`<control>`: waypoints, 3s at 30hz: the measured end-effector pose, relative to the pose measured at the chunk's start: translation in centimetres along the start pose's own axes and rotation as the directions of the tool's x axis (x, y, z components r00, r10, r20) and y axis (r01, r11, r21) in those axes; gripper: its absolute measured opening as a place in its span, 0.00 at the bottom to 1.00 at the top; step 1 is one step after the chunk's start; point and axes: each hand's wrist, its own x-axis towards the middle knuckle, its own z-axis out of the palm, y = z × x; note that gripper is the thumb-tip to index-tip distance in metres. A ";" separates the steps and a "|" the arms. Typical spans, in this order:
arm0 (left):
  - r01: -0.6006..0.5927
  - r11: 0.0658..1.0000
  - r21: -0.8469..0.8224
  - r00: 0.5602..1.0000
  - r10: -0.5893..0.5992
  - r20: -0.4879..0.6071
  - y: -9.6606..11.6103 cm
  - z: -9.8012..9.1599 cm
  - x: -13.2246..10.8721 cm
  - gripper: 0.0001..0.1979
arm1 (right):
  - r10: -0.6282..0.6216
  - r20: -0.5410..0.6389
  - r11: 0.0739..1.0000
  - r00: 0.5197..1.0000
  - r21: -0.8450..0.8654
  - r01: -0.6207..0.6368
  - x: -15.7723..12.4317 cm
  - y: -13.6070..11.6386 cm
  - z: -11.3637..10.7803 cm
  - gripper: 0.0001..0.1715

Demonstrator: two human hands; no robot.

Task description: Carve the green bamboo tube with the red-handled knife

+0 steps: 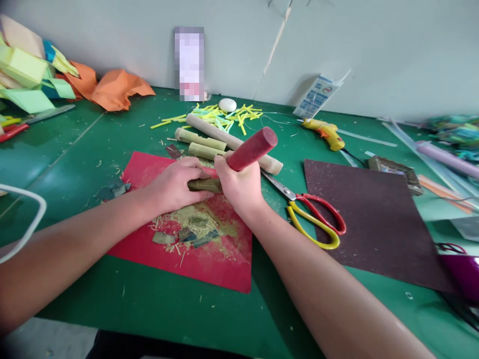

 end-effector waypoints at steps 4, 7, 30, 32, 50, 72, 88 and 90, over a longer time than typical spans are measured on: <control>-0.018 1.000 0.016 1.000 0.018 0.000 0.0 0.0 0.0 0.13 | -0.011 0.018 1.000 1.000 -0.026 0.012 0.1 -0.1 0.0 0.17; -0.027 1.000 0.010 1.000 0.027 0.003 0.0 0.0 0.0 0.14 | -0.005 0.026 0.999 1.000 -0.034 0.006 0.2 -0.1 0.1 0.18; -0.043 0.999 0.018 0.999 0.043 0.003 0.4 -0.2 0.0 0.17 | 0.005 0.026 0.999 1.000 -0.051 -0.003 -0.1 -0.4 -0.1 0.17; -0.033 0.999 0.028 0.999 0.033 0.014 0.4 -0.3 0.1 0.16 | 0.013 0.017 0.999 1.000 -0.051 -0.013 -0.2 -0.5 -0.1 0.16; -0.032 0.996 0.079 0.999 0.028 0.045 0.6 -0.3 0.2 0.09 | -0.016 0.018 0.996 1.000 -0.084 0.017 -0.1 -0.2 0.1 0.17; -0.027 0.993 0.117 0.998 0.020 0.061 0.9 -0.4 0.1 0.13 | -0.034 0.011 0.995 0.999 -0.090 0.034 -0.4 -0.1 -0.1 0.17; -0.035 0.990 0.135 0.999 0.029 0.041 0.9 -0.3 -0.1 0.12 | 0.003 0.040 0.995 0.999 -0.097 0.001 -0.2 -0.5 -0.2 0.16; -0.043 0.989 0.138 0.998 0.038 0.041 0.8 -0.3 0.0 0.12 | 0.006 0.038 0.996 0.999 -0.094 -0.002 -0.2 -0.5 -0.1 0.17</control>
